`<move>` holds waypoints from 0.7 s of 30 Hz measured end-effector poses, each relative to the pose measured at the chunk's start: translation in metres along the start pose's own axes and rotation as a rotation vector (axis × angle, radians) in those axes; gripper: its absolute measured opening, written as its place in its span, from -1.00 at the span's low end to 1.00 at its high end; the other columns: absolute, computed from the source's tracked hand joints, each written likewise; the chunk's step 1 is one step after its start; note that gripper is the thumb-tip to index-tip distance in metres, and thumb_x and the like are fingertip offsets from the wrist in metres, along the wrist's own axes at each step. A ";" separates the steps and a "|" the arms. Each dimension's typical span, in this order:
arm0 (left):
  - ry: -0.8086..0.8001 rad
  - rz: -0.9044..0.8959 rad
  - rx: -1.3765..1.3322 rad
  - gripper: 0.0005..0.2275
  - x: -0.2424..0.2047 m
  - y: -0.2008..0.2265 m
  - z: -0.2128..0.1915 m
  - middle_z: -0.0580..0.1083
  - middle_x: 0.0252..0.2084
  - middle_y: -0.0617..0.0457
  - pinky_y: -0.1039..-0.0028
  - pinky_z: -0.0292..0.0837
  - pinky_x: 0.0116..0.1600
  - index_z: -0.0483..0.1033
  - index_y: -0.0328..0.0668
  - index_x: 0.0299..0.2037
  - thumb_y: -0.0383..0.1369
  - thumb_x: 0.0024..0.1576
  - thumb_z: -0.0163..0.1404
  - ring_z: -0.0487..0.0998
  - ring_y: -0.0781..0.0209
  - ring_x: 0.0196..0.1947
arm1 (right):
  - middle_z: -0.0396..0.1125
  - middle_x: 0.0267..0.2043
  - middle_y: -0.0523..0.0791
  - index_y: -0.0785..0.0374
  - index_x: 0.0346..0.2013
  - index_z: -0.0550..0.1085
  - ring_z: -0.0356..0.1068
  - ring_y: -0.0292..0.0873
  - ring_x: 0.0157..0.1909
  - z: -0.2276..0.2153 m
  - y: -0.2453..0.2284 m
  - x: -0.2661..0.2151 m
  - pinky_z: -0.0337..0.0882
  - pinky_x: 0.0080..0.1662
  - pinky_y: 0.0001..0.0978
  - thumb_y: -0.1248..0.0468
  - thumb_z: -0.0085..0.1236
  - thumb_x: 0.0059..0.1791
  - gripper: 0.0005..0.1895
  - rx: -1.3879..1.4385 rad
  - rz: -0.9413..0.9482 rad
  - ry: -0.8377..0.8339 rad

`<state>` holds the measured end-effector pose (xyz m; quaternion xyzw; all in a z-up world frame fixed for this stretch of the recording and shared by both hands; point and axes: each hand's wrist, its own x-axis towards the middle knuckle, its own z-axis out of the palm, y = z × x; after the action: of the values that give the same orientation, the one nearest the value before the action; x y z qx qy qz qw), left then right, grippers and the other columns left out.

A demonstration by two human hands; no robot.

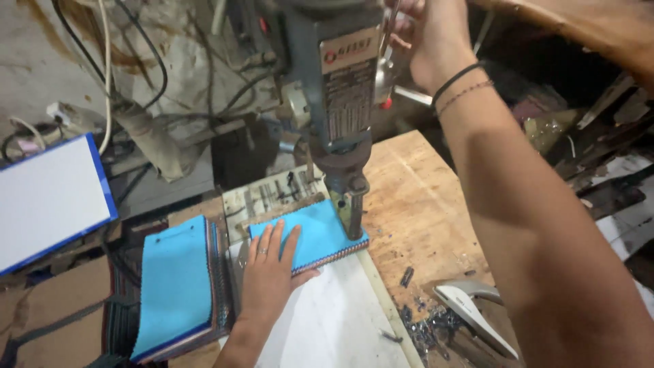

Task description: The person aligns a stack of blue fabric pieces on a workbench and secures them with a binder clip. They then use a drill press to create holes in the fabric stack. Afterward, they remove the clip and repeat the process with a green fabric piece.

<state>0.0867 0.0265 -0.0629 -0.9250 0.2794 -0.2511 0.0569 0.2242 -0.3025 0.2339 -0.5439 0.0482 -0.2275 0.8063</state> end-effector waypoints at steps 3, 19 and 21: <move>-0.013 0.005 0.005 -0.08 -0.003 0.002 0.000 0.21 0.48 -0.10 0.06 0.19 0.41 0.18 0.08 0.46 0.45 -0.02 -0.07 0.19 -0.08 0.48 | 0.39 -0.54 -0.25 0.07 -0.60 0.38 0.31 -0.29 -0.53 0.005 -0.004 0.002 0.34 -0.26 -0.35 0.13 0.00 -0.23 -0.88 -0.068 0.015 0.066; -0.080 -0.036 -0.125 -0.15 0.003 0.000 -0.004 0.19 0.48 -0.17 0.00 0.10 0.43 0.19 0.04 0.45 0.36 0.04 -0.01 0.16 -0.17 0.47 | 0.25 -0.60 -0.21 0.09 -0.62 0.43 0.26 -0.26 -0.45 -0.073 -0.050 0.022 0.31 -0.27 -0.35 0.24 -0.15 0.03 -0.67 -0.880 -0.169 0.018; -0.073 -0.033 -0.119 -0.15 0.001 0.001 -0.004 0.19 0.48 -0.17 -0.01 0.12 0.42 0.20 0.04 0.44 0.36 0.04 -0.02 0.17 -0.18 0.47 | 0.25 -0.61 -0.21 0.08 -0.63 0.44 0.24 -0.26 -0.45 -0.082 -0.053 0.010 0.27 -0.28 -0.34 0.21 -0.17 0.04 -0.64 -1.012 -0.183 0.020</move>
<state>0.0849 0.0257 -0.0593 -0.9398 0.2763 -0.2010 0.0076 0.1896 -0.3929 0.2505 -0.8658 0.1124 -0.2506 0.4183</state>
